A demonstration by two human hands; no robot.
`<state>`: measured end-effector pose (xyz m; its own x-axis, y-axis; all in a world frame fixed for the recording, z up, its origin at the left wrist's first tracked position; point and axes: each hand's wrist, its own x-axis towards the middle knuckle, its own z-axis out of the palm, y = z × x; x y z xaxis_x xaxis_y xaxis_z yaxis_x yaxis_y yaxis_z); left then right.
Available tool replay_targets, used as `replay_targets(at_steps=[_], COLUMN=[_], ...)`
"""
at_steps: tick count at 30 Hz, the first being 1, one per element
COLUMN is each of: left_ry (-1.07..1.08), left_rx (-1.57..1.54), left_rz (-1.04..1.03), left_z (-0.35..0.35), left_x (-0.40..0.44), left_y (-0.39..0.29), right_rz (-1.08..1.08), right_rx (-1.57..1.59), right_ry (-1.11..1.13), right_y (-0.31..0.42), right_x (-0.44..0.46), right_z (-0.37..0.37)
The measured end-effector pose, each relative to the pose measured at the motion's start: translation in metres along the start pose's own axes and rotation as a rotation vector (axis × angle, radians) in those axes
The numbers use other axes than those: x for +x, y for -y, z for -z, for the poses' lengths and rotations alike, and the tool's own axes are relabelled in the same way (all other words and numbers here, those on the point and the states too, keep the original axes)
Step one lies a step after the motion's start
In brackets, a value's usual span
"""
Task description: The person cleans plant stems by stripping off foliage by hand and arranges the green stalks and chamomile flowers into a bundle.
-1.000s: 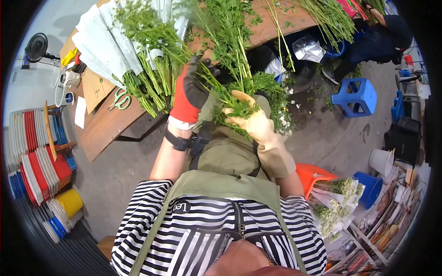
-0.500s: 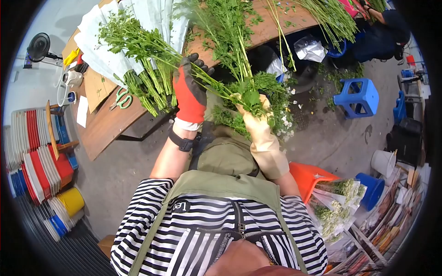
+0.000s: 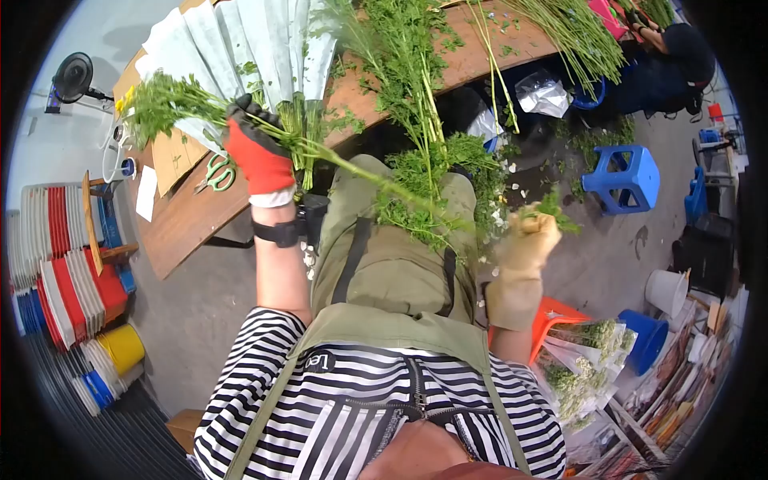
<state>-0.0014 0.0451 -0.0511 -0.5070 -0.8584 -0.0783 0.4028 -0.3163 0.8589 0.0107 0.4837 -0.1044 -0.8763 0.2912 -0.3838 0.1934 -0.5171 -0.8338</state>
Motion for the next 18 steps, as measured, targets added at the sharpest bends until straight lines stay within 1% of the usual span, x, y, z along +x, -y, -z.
replay_targets(at_steps=[1, 2, 3, 5, 6, 7, 9, 11, 12, 13, 14, 15, 17, 18], left_ry=[-0.036, 0.024, 0.085, 0.176, 0.184, 0.19, 0.351, 0.398, 0.426, 0.453, 0.48, 0.498, 0.533, 0.623], left_rx=[0.054, 0.048, 0.039, -0.017, -0.014, -0.01, -0.088, -0.085, -0.069, -0.053, -0.036, 0.078, 0.292, 0.274], left_rz=[0.014, 0.027, 0.041, 0.054, 0.074, 0.094, 0.145, 0.159, 0.223, 0.287, 0.351, 0.322, 0.26, 0.225], left_z=[-0.003, 0.0, 0.003, -0.003, -0.012, -0.019, -0.024, -0.035, -0.041, -0.048, -0.05, -0.045, -0.03, -0.02], left_x=[-0.004, -0.002, 0.0, -0.011, -0.022, -0.033, -0.049, -0.062, -0.069, -0.076, -0.081, -0.083, -0.086, -0.089], left_y=[-0.016, -0.014, -0.009, 0.002, 0.008, 0.013, 0.023, 0.029, 0.028, 0.023, 0.02, 0.024, 0.042, 0.05], right_rz=[-0.057, 0.118, 0.26, 0.866, 0.902, 0.956, 0.516, 0.164, -0.074, -0.154, -0.305, -0.452, -0.294, -0.218], right_rx=[-0.056, -0.442, -0.839, -1.66, -1.559, -1.44, -1.133, -1.014, -0.809, -0.852, -0.769, -0.683, -0.646, -0.624], right_ry=[0.108, 0.032, -0.111, -0.097, 0.081, 0.161, 0.447, 0.819, 0.785, 0.769, 0.74, 0.707, 0.562, 0.489], right_y=[-0.007, -0.003, 0.002, -0.007, -0.01, -0.011, 0.004, 0.002, -0.008, -0.02, -0.018, -0.016, -0.026, -0.031], right_x=[0.025, 0.026, 0.027, 0.011, 0.005, -0.009, -0.054, -0.063, -0.072, -0.071, -0.069, -0.066, -0.066, -0.067], right_z=[0.044, 0.029, 0.012, -0.019, -0.022, -0.04, -0.082, -0.09, -0.088, -0.087, -0.081, -0.076, -0.065, -0.06])
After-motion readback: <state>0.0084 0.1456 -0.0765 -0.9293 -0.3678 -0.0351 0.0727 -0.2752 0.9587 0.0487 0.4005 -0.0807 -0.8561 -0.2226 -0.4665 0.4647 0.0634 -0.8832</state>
